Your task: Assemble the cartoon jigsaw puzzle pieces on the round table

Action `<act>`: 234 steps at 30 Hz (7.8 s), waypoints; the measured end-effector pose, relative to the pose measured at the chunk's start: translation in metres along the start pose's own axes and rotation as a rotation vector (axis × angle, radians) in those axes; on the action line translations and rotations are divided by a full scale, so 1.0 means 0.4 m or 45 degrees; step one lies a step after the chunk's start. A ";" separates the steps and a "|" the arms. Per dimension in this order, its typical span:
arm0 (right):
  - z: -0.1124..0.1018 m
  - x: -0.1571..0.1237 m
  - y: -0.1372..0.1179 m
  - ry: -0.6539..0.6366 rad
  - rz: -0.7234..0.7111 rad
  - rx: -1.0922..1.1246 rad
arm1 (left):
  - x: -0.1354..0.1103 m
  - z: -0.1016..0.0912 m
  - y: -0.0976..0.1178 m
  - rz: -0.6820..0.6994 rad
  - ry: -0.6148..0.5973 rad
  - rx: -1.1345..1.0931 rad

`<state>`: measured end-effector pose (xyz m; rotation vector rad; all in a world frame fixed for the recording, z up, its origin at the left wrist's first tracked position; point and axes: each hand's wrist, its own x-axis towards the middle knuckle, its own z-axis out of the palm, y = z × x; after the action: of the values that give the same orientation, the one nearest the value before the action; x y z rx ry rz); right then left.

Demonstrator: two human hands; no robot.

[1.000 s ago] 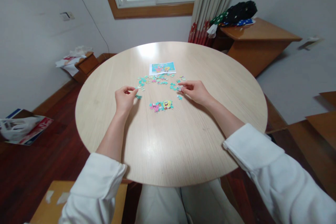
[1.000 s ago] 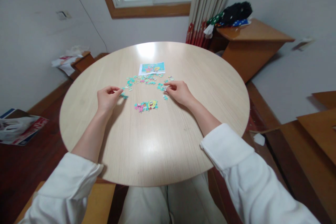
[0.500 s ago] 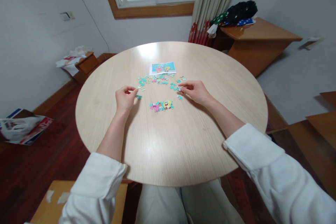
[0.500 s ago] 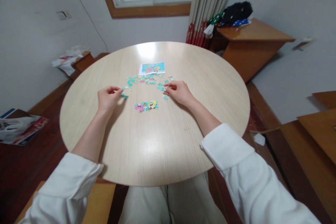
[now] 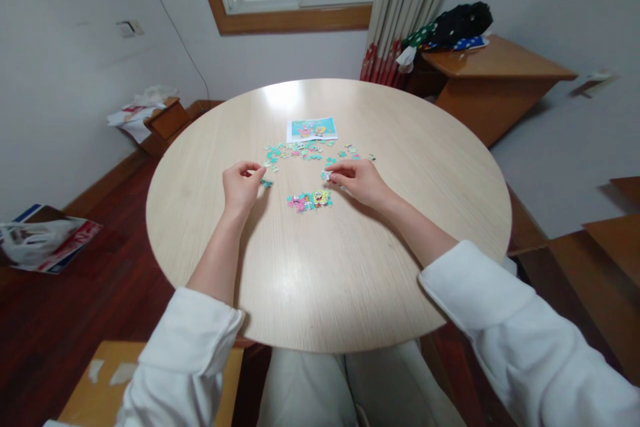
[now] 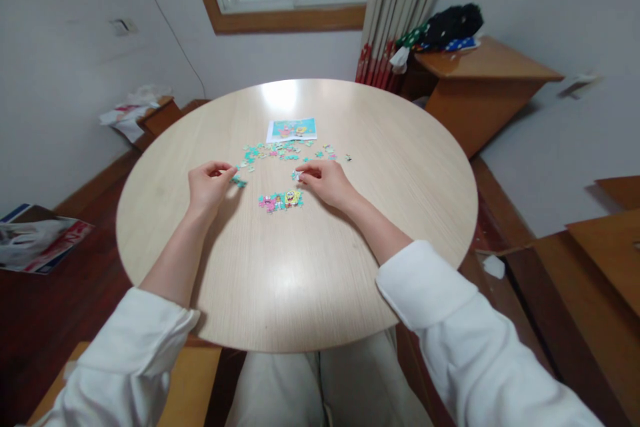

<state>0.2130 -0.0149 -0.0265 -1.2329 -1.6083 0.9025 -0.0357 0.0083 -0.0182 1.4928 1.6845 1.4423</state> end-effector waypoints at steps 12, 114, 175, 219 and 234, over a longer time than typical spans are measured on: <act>0.074 -0.006 -0.024 0.006 -0.142 -0.176 | -0.005 0.001 0.009 0.033 -0.026 -0.061; 0.115 -0.005 -0.024 -0.078 -0.294 -0.564 | -0.065 0.042 0.020 0.322 -0.709 0.312; -0.107 0.006 -0.022 -0.363 0.033 -0.442 | -0.019 0.010 0.009 0.060 0.049 0.062; -0.096 0.024 0.001 -0.350 0.112 -0.500 | -0.022 0.019 0.002 0.056 -0.025 0.132; -0.049 0.011 -0.023 -0.230 -0.082 -0.487 | -0.033 0.020 0.025 0.075 -0.144 0.077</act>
<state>0.2279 -0.0122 -0.0107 -1.3772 -2.0211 0.7008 -0.0208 -0.0020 -0.0157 1.6373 1.6420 1.3207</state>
